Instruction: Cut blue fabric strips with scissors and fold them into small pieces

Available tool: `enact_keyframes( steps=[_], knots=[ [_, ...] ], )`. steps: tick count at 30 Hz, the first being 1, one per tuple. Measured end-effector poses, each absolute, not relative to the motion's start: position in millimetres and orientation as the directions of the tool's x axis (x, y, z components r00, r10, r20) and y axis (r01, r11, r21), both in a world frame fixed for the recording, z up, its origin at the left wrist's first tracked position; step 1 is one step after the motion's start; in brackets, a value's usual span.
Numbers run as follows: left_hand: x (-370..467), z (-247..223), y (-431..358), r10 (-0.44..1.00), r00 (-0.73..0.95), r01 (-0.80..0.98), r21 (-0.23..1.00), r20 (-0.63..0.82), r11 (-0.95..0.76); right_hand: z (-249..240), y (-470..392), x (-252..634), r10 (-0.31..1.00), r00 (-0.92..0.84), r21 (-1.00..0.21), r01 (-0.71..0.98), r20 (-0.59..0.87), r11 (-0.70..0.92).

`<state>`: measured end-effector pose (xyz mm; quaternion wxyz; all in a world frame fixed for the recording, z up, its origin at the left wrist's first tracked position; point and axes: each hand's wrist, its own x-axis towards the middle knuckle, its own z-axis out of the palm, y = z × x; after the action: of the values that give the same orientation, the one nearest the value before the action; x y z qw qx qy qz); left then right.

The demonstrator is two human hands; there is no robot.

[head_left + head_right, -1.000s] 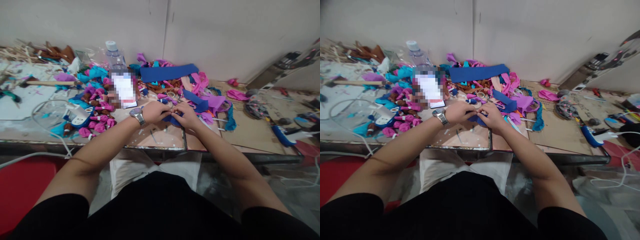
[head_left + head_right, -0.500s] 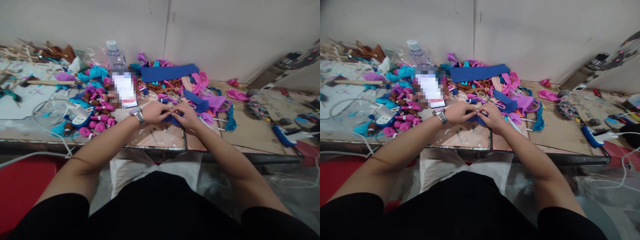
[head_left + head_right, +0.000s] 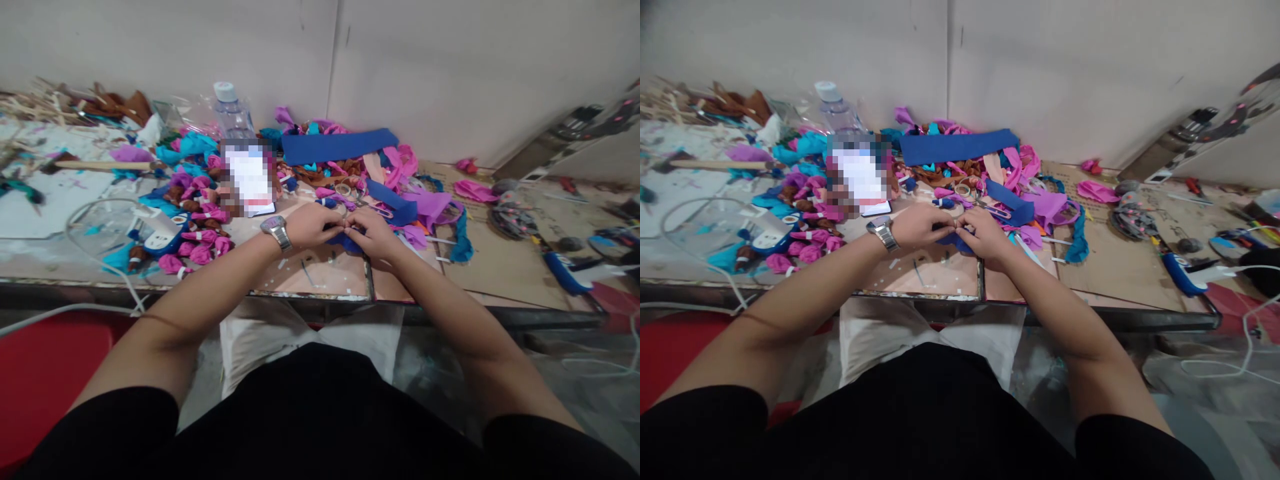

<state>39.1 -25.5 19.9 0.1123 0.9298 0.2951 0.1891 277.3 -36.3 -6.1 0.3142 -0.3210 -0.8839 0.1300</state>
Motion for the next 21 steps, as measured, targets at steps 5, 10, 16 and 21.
enact_keyframes(
  steps=[5, 10, 16, 21],
  knots=[
    [40.4, 23.3, -27.7, 0.584, 0.767, 0.490, 0.343, 0.268, -0.801, -6.9, -35.9, 277.3, 0.650, -0.598, -0.419, 0.497, 0.468, 0.759],
    [39.5, 24.0, -27.2, 0.662, 0.707, 0.541, 0.413, 0.250, -0.733, -2.6, -37.9, 277.0, 0.662, -0.564, -0.432, 0.502, 0.493, 0.750],
    [38.9, 22.1, -25.7, 0.688, 0.684, 0.495, 0.538, 0.241, -0.682, -0.4, -39.0, 277.8, 0.684, -0.515, -0.460, 0.507, 0.517, 0.729],
    [39.1, 22.1, -25.3, 0.707, 0.674, 0.485, 0.592, 0.215, -0.643, -0.4, -39.4, 277.6, 0.677, -0.514, -0.443, 0.514, 0.526, 0.734]
  ],
)
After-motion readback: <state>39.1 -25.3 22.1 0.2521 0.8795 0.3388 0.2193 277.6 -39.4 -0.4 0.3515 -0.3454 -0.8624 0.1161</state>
